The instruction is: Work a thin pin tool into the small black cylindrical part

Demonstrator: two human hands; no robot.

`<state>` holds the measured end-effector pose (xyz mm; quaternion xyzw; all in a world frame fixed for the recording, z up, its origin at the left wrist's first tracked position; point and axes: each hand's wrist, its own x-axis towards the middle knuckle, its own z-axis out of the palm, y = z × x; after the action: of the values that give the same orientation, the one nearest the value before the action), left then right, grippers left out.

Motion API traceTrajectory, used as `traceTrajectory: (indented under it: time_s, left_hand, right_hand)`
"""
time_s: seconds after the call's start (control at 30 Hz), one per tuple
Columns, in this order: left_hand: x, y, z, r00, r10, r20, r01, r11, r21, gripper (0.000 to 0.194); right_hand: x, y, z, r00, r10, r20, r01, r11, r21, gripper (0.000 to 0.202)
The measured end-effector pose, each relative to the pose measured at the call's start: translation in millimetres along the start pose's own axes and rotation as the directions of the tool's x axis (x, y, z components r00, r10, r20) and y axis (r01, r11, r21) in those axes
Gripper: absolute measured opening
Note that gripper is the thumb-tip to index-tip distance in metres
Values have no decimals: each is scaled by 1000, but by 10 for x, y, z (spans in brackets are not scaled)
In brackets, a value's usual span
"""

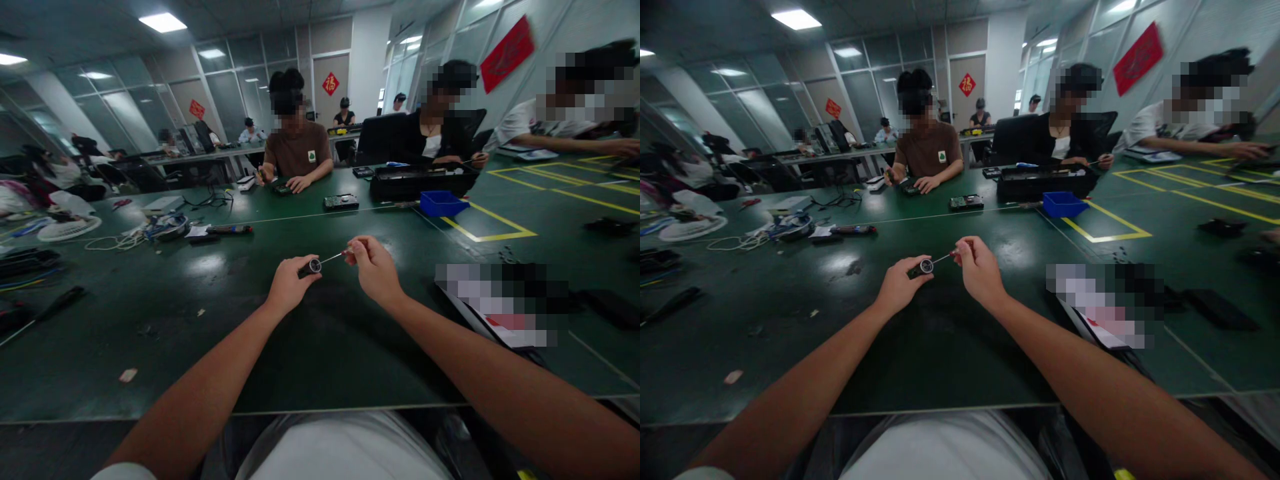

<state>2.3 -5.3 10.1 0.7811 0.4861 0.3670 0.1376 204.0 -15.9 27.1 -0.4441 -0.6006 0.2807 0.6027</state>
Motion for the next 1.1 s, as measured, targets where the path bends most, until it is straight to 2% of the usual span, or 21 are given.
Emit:
traceTrajectory:
  time_s: [0.17,0.33,0.53,0.7,0.83,1.0,1.1]
  left_hand:
    - [-5,8,11,1000,-2,-3,2,1000,-15,40]
    - [-13,-25,18,1000,-4,3,4,1000,-30,41]
    - [-22,-46,27,1000,11,2,-11,999,-52,42]
    - [-22,-55,34,1000,9,10,-9,999,-43,43]
    - [-16,-50,32,1000,3,9,-2,999,-43,43]
    - [-13,-52,33,1000,-6,7,6,999,-37,42]
    - [-16,-40,31,1000,2,14,-1,999,-36,42]
  right_hand:
    - [-7,-33,-26,999,-27,36,29,998,-57,26]
    - [-18,-125,-68,997,-9,71,22,983,-185,28]
    - [-34,-74,-69,991,-40,130,64,981,-181,22]
    - [-45,-97,-60,992,-69,107,100,943,-318,35]
    - [-54,-103,-54,988,-96,119,127,950,-285,26]
    - [-45,-99,-60,984,-55,172,104,951,-291,26]
    - [-39,-94,-55,987,-51,152,98,943,-317,27]
